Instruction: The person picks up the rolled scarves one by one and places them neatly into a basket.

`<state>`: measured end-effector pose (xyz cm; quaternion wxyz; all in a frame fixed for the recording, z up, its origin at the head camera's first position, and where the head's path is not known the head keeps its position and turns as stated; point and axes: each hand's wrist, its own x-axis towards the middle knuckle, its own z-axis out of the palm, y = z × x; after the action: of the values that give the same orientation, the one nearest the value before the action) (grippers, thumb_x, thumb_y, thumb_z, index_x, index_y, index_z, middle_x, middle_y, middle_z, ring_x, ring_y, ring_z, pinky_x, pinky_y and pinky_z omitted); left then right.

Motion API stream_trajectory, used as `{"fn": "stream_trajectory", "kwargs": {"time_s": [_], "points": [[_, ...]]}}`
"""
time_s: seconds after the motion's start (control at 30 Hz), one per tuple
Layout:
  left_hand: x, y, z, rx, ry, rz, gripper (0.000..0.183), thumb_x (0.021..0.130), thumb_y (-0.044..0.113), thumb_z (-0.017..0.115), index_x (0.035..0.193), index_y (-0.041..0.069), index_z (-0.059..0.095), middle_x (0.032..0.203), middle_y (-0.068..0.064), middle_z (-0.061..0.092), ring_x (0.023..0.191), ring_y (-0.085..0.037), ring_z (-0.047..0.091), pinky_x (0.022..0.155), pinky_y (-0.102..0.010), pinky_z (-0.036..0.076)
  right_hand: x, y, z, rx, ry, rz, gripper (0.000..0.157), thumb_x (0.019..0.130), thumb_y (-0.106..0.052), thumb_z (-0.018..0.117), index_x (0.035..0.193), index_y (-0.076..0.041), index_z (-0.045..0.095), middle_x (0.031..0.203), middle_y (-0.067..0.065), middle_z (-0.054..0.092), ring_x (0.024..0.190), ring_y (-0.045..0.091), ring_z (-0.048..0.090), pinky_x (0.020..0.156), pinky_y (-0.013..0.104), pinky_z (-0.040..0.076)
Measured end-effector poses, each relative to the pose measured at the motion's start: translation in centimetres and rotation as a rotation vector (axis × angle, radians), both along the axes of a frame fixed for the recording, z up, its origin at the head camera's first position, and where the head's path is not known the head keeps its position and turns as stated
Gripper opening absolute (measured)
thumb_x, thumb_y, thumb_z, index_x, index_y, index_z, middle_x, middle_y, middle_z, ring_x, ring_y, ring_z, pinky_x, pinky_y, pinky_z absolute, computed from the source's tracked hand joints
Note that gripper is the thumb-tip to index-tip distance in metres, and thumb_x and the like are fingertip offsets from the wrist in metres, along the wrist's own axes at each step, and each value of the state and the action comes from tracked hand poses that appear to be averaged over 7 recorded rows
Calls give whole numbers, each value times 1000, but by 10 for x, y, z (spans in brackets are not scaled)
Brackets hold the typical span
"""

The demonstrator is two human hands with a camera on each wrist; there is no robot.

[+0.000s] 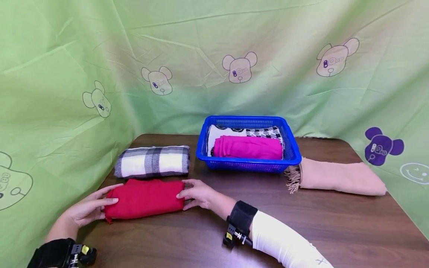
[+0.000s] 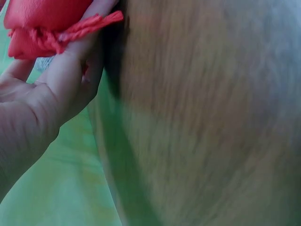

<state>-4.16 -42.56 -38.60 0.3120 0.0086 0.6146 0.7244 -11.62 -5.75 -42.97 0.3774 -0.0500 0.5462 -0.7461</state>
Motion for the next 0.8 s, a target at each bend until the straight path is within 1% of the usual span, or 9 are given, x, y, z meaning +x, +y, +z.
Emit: {"fn": "stream_trajectory", "kwargs": {"time_s": [0.1,0.2,0.4,0.63,0.8], "points": [[-1,3,-1,-41,15,13,52,102,2,38,131,41,57,123,5,60,107,-22,63,84,-44,55,1,-1,-2,2,-8,-12,65,82,12,64,142,0,42,130,20,49,93,32,59,78,59,54],[-1,6,-2,-64,21,17,51,102,2,40,131,41,57,122,5,59,106,-23,63,78,-44,56,2,0,-2,-2,-10,-13,63,83,13,63,141,1,43,126,19,51,92,32,60,78,59,54],[-4,12,-1,-81,20,28,49,100,1,43,130,38,57,122,2,57,105,-27,63,75,-45,57,2,2,1,7,-16,-9,57,84,11,65,137,1,46,112,18,57,88,31,62,76,57,55],[-7,21,0,-82,29,8,47,100,1,43,130,35,56,122,2,58,107,-25,62,81,-45,56,3,5,0,36,-28,-21,45,83,6,68,124,1,50,99,19,61,83,29,62,74,56,56],[-9,25,2,-43,47,-5,48,99,-2,42,130,31,56,123,1,58,109,-25,62,89,-48,53,3,7,2,49,-20,-41,40,82,5,69,118,1,51,95,19,63,79,29,63,72,57,56]]}}
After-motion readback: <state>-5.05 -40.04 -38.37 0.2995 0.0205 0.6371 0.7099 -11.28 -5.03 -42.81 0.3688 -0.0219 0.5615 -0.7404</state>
